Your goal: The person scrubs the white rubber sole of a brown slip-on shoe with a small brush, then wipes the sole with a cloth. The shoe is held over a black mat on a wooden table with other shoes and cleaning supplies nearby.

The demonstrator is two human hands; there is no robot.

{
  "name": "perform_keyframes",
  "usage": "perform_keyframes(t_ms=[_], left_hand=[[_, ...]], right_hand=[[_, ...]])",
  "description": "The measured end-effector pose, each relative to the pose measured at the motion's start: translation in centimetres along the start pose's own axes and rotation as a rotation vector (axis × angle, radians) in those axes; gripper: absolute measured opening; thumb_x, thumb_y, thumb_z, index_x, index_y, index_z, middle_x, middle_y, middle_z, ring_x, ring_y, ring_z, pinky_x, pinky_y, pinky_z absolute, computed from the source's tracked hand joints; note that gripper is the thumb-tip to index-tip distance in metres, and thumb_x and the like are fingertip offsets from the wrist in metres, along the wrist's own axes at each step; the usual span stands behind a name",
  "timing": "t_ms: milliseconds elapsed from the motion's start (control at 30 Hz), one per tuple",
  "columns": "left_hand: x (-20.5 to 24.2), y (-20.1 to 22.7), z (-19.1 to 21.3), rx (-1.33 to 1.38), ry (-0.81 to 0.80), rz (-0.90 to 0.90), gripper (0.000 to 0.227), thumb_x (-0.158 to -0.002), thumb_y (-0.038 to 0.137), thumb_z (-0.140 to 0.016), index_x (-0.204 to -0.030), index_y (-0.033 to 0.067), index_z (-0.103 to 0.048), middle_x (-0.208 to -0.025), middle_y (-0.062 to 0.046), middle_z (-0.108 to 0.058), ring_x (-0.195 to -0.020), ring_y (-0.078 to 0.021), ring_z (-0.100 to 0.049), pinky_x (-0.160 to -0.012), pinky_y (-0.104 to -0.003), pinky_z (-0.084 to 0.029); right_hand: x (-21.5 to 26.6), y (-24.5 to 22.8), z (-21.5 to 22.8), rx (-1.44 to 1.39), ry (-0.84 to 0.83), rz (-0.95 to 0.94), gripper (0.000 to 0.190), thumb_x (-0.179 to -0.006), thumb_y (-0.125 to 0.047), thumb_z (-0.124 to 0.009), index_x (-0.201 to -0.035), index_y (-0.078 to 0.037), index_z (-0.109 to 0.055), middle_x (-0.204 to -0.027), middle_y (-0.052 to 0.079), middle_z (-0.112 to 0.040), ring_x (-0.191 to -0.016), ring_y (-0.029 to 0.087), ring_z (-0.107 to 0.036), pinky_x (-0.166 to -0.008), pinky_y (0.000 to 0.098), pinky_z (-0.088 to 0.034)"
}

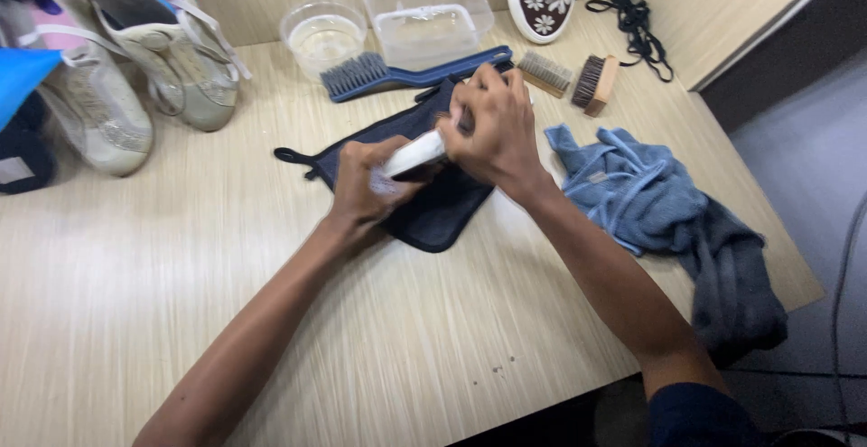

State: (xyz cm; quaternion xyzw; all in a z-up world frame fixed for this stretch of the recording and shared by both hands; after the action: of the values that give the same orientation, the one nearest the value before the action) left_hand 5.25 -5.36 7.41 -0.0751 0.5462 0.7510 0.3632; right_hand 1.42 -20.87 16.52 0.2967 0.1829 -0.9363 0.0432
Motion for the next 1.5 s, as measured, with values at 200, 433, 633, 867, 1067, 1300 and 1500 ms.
perform_keyframes(t_ms=[200, 433, 633, 867, 1067, 1300, 1500], left_hand=[[-0.5, 0.2, 0.6, -0.008, -0.027, -0.026, 0.026, -0.070, 0.016, -0.092, -0.089, 0.0093, -0.076, -0.071, -0.016, -0.074, -0.073, -0.0406, -0.076, -0.062, -0.041, -0.057], [-0.1, -0.2, 0.5, 0.021, -0.021, -0.050, 0.028, -0.070, 0.017, -0.091, -0.091, 0.0095, -0.074, -0.072, -0.016, -0.073, -0.076, -0.0420, -0.076, -0.062, -0.042, -0.055], [-0.1, -0.4, 0.0, -0.059, -0.031, -0.045, 0.024, -0.072, 0.021, -0.091, -0.089, 0.0136, -0.077, -0.071, -0.012, -0.075, -0.070, -0.0353, -0.076, -0.061, -0.039, -0.057], [-1.1, 1.6, 0.0, -0.004, -0.085, -0.030, 0.024, -0.071, 0.017, -0.091, -0.086, 0.0078, -0.075, -0.069, -0.018, -0.074, -0.068, -0.0395, -0.076, -0.057, -0.041, -0.056], [-1.3, 0.8, 1.0, 0.030, -0.030, 0.002, 0.024, -0.069, 0.015, -0.092, -0.085, 0.0085, -0.076, -0.068, -0.018, -0.074, -0.067, -0.0383, -0.076, -0.056, -0.039, -0.056], [-0.8, 1.9, 1.1, -0.025, -0.013, -0.094, 0.026, -0.078, 0.022, -0.091, -0.091, 0.0090, -0.073, -0.074, -0.007, -0.071, -0.070, -0.0198, -0.066, -0.058, -0.030, -0.048], [-0.3, 1.6, 1.2, -0.160, 0.044, -0.172, 0.029, -0.083, 0.028, -0.093, -0.099, 0.0127, -0.074, -0.076, 0.006, -0.070, -0.064, -0.0006, -0.057, -0.059, -0.021, -0.044]], right_hand=[[-0.5, 0.2, -1.3, -0.041, 0.017, 0.076, 0.024, -0.068, -0.032, -0.067, -0.065, -0.008, -0.063, -0.077, 0.008, -0.047, -0.083, 0.040, -0.057, -0.080, 0.0546, -0.048], [0.0, -1.4, -2.6, -0.019, -0.060, 0.103, 0.035, -0.076, -0.041, -0.063, -0.069, -0.007, -0.063, -0.083, 0.011, -0.049, -0.090, 0.042, -0.057, -0.079, 0.0553, -0.048], [0.4, -4.7, -0.8, -0.037, -0.099, 0.128, 0.027, -0.069, -0.035, -0.066, -0.068, -0.009, -0.068, -0.082, 0.009, -0.053, -0.096, 0.038, -0.058, -0.086, 0.0559, -0.048], [-0.5, 0.2, -1.0, -0.083, -0.111, 0.060, 0.023, -0.070, -0.033, -0.066, -0.066, -0.010, -0.062, -0.083, 0.006, -0.048, -0.094, 0.039, -0.056, -0.084, 0.0556, -0.046], [-0.3, 3.4, -1.8, -0.024, -0.102, 0.028, 0.029, -0.075, -0.032, -0.059, -0.066, -0.005, -0.063, -0.075, 0.013, -0.052, -0.086, 0.039, -0.059, -0.097, 0.0559, -0.039], [-1.2, 16.9, 0.7, -0.328, 0.025, -0.344, 0.027, -0.094, -0.034, -0.056, -0.075, -0.016, -0.049, -0.080, 0.003, -0.046, -0.076, 0.021, -0.047, -0.078, 0.0397, -0.036], [-4.3, 14.1, 0.5, -0.946, -0.106, -0.700, 0.042, -0.090, -0.048, -0.070, -0.112, -0.021, -0.046, -0.106, -0.003, -0.051, -0.097, 0.010, -0.049, -0.077, 0.0287, -0.047]])
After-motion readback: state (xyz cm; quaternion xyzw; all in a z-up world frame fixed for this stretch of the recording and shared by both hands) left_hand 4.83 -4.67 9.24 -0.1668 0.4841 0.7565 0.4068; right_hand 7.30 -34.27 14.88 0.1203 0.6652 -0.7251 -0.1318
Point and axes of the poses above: each hand's wrist, its own x-axis away from the middle knuckle, its own z-axis out of the back of the hand, y = z × x, the point moved 9 cm from there along -x, towards the middle knuckle
